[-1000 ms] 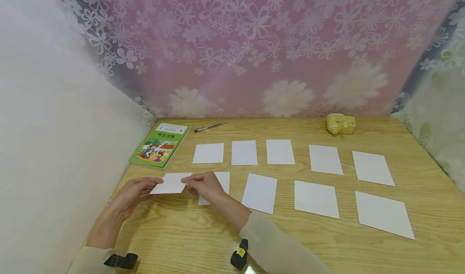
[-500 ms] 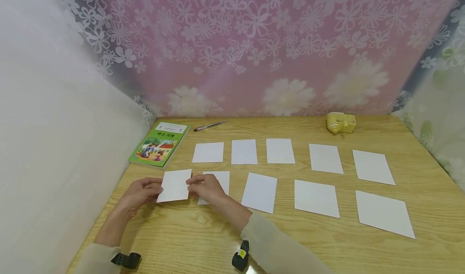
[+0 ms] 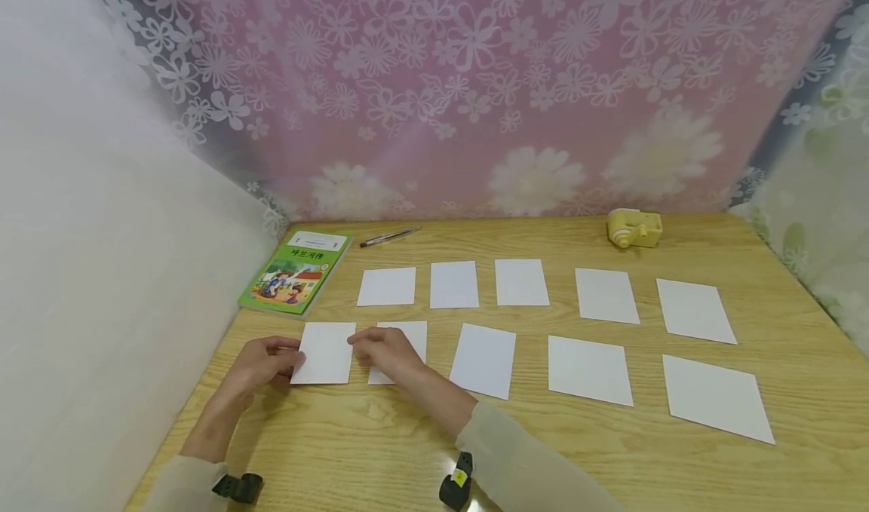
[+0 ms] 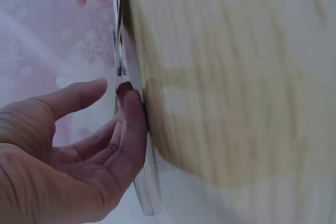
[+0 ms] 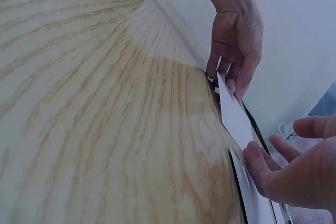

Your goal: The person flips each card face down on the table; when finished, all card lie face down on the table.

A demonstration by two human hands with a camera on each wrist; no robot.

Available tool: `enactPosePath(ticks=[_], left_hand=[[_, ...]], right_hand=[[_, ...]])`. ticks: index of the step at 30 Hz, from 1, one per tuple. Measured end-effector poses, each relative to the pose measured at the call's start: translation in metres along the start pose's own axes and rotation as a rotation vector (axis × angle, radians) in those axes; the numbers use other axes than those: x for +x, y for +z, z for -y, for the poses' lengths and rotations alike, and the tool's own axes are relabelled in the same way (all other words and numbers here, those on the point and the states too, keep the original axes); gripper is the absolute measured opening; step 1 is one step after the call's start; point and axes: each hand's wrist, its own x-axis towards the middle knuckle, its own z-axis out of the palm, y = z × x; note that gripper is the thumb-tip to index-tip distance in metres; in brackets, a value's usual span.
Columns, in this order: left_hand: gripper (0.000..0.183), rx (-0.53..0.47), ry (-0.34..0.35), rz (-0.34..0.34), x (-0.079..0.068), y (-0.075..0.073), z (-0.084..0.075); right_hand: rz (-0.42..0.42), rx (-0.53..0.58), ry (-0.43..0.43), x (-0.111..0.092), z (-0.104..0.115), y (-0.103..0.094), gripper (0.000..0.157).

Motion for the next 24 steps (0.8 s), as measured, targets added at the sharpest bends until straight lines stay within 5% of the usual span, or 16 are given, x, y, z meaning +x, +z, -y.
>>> enactPosePath(ticks=[11, 24], left_hand=[[0.051, 0.091, -0.005, -0.038, -0.003, -0.002, -0.008], [0.059, 0.200, 0.050, 0.010, -0.015, -0.008, -0.019]], right_hand=[[0.039, 0.119, -0.020, -0.008, -0.002, -0.030, 0.035], [0.081, -0.003, -0.137, -0.041, -0.002, -0.112, 0.035]])
